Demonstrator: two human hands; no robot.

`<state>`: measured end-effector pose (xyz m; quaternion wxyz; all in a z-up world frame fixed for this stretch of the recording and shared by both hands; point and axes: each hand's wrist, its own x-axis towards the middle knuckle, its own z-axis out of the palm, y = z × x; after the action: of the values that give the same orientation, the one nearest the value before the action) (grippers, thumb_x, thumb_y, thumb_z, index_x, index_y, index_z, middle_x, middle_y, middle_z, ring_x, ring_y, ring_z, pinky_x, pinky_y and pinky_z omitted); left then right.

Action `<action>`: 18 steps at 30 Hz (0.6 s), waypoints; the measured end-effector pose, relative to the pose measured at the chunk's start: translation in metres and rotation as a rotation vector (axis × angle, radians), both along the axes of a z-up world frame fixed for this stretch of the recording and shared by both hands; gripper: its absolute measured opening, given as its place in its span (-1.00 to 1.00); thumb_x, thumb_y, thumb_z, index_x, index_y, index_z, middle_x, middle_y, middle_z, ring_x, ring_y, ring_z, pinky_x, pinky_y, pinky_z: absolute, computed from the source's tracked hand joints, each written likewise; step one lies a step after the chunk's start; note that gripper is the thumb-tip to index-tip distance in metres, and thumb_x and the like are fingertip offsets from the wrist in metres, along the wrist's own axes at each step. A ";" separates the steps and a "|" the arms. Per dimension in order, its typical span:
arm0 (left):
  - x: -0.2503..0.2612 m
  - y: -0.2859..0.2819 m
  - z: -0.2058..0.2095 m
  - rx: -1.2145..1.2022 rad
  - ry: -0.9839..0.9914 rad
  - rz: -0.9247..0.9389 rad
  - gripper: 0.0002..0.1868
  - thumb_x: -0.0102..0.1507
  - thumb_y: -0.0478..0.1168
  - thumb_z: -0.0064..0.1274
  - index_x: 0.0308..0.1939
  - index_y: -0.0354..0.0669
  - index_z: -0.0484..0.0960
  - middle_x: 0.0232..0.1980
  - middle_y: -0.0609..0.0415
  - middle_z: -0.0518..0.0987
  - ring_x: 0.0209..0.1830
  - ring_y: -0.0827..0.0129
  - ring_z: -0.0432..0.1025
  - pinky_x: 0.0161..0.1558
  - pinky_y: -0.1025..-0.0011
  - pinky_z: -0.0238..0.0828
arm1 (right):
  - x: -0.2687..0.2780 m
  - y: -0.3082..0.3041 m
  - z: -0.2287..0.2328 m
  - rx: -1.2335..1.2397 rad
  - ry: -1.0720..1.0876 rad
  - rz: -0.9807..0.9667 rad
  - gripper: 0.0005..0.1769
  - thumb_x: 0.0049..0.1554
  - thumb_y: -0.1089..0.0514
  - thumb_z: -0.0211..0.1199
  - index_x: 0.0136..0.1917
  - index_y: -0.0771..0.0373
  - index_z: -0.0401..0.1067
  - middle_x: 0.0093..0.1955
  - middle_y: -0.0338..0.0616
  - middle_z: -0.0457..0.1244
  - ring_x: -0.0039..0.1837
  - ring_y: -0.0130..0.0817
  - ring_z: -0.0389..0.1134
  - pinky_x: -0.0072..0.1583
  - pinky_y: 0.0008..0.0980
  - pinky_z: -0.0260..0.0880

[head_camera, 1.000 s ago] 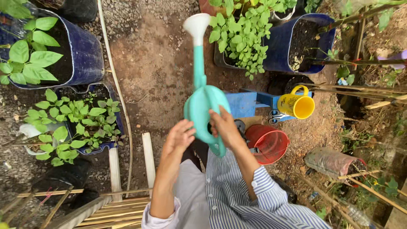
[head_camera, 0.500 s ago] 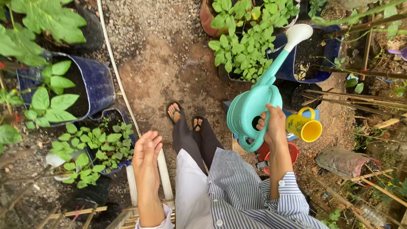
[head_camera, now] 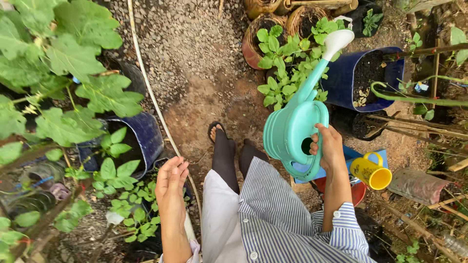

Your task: The person waters various potted plants and garden beds in an outdoor area using a watering can.

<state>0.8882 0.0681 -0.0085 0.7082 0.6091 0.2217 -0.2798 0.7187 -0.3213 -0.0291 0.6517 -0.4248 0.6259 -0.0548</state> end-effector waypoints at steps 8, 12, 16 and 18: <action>0.074 -0.018 0.010 0.026 -0.028 0.034 -0.72 0.44 -0.24 -0.08 0.20 -0.27 0.49 0.21 -0.02 0.56 0.18 0.29 0.48 0.22 0.35 0.40 | 0.060 -0.017 0.006 -0.009 0.011 -0.036 -0.72 0.29 0.07 0.06 0.18 0.28 0.30 -0.34 -0.22 0.12 -0.43 -0.45 0.08 -0.39 -0.41 0.08; 0.110 -0.042 0.019 0.037 -0.033 0.024 -0.72 0.44 -0.24 -0.08 0.18 -0.27 0.50 0.19 -0.02 0.57 0.17 0.29 0.50 0.23 0.34 0.41 | 0.086 -0.039 0.006 -0.010 0.030 -0.068 -0.73 0.29 0.08 0.07 0.17 0.28 0.31 -0.34 -0.22 0.12 -0.44 -0.45 0.09 -0.39 -0.40 0.09; 0.159 -0.078 0.026 0.081 -0.050 -0.005 -0.73 0.43 -0.24 -0.07 0.17 -0.29 0.51 0.17 0.00 0.57 0.15 0.29 0.50 0.22 0.34 0.42 | 0.114 -0.071 0.000 -0.008 0.114 -0.066 -0.76 0.30 0.07 0.08 0.14 0.26 0.30 -0.35 -0.23 0.11 -0.44 -0.45 0.08 -0.41 -0.39 0.06; 0.188 -0.102 0.023 0.038 -0.046 0.004 -0.73 0.43 -0.25 -0.07 0.16 -0.30 0.52 0.16 -0.01 0.57 0.15 0.29 0.50 0.21 0.35 0.42 | 0.132 -0.083 -0.006 -0.003 0.135 -0.045 -0.76 0.30 0.07 0.11 0.09 0.29 0.27 -0.36 -0.22 0.11 -0.44 -0.44 0.08 -0.42 -0.39 0.06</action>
<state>1.0758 -0.0340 0.0150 0.7020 0.6283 0.2117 -0.2598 0.8509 -0.4047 -0.0352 0.6059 -0.4144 0.6778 -0.0418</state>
